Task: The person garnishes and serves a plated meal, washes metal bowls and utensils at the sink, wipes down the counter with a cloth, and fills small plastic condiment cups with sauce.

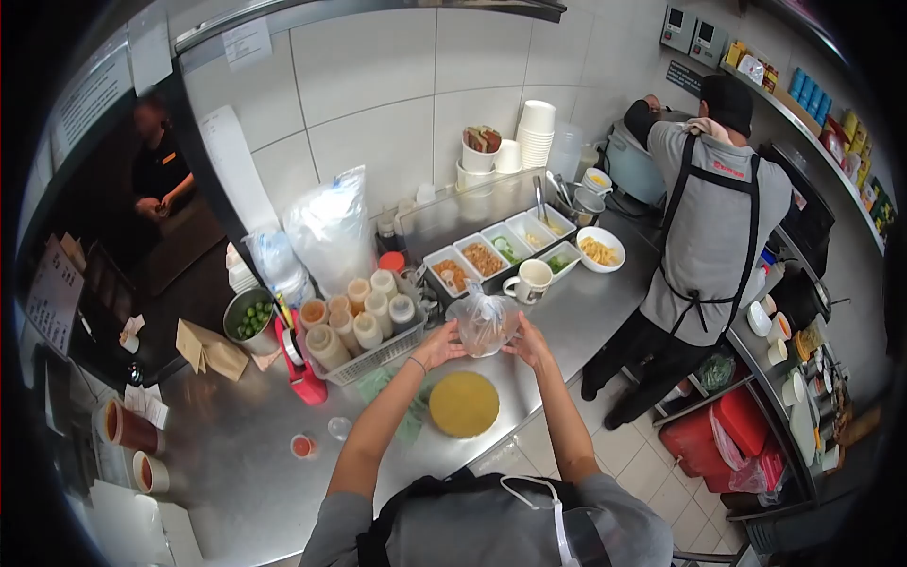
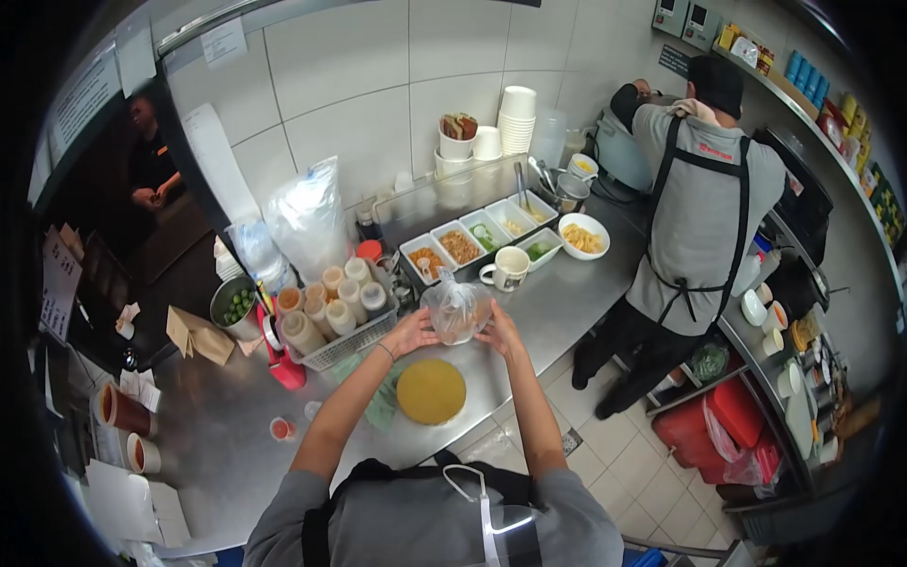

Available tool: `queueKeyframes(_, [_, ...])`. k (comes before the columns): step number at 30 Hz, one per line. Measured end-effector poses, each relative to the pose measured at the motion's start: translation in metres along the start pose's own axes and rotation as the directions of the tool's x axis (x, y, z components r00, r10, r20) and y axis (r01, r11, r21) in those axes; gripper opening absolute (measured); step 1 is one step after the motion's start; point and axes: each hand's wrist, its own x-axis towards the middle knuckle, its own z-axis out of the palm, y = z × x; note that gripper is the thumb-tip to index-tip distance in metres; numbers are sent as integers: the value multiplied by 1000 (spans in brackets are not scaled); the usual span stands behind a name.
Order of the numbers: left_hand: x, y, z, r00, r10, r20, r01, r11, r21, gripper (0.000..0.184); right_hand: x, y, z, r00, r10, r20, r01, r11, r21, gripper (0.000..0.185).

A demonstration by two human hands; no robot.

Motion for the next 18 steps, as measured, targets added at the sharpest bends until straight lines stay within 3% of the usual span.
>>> queueKeyframes(3, [29,5,15,997,15,-73,-14,1000,15,56,20,-13,-16,999,-35,-30,34,999,-32,56])
queueKeyframes(7, [31,19,19,1000,-31,-1,31,995,99,59,23,-24,-26,998,-45,-43,44,999,-9,55])
queueKeyframes(8, [17,25,25,1000,-28,-11,29,996,85,59,6,-31,-17,980,-122,-155,112,991,-73,57])
queueKeyframes(9, [-5,35,34,996,33,-85,2,923,385,63,-3,-34,-8,946,-203,-252,171,975,-144,59])
queueKeyframes(10, [-26,41,40,984,109,-141,9,761,649,67,5,-21,-25,856,-448,-258,318,849,-421,57])
queueKeyframes(11, [-44,41,40,980,115,-164,17,769,638,67,11,-1,-46,725,-665,-181,413,630,-658,57])
queueKeyframes(12, [-64,36,39,921,388,-19,-197,507,839,68,-21,1,-38,729,-681,-76,427,538,-726,59])
queueKeyframes(13, [-86,31,36,794,579,185,-325,147,934,69,-56,-2,-24,730,-683,43,455,437,-776,64])
queueKeyframes(15, [-125,18,49,700,486,523,-553,-94,828,77,-65,35,-46,733,-404,548,640,135,-756,71])
queueKeyframes(16, [-149,13,60,744,337,578,-532,-224,816,83,-82,42,-30,688,-195,699,725,206,-657,80])
queueKeyframes(17, [-171,8,70,791,175,587,-511,-340,790,90,-104,53,-7,704,-137,697,710,108,-696,92])
queueKeyframes(18, [-185,4,72,808,111,578,-487,-425,763,94,-116,66,10,622,-175,763,783,126,-610,101])
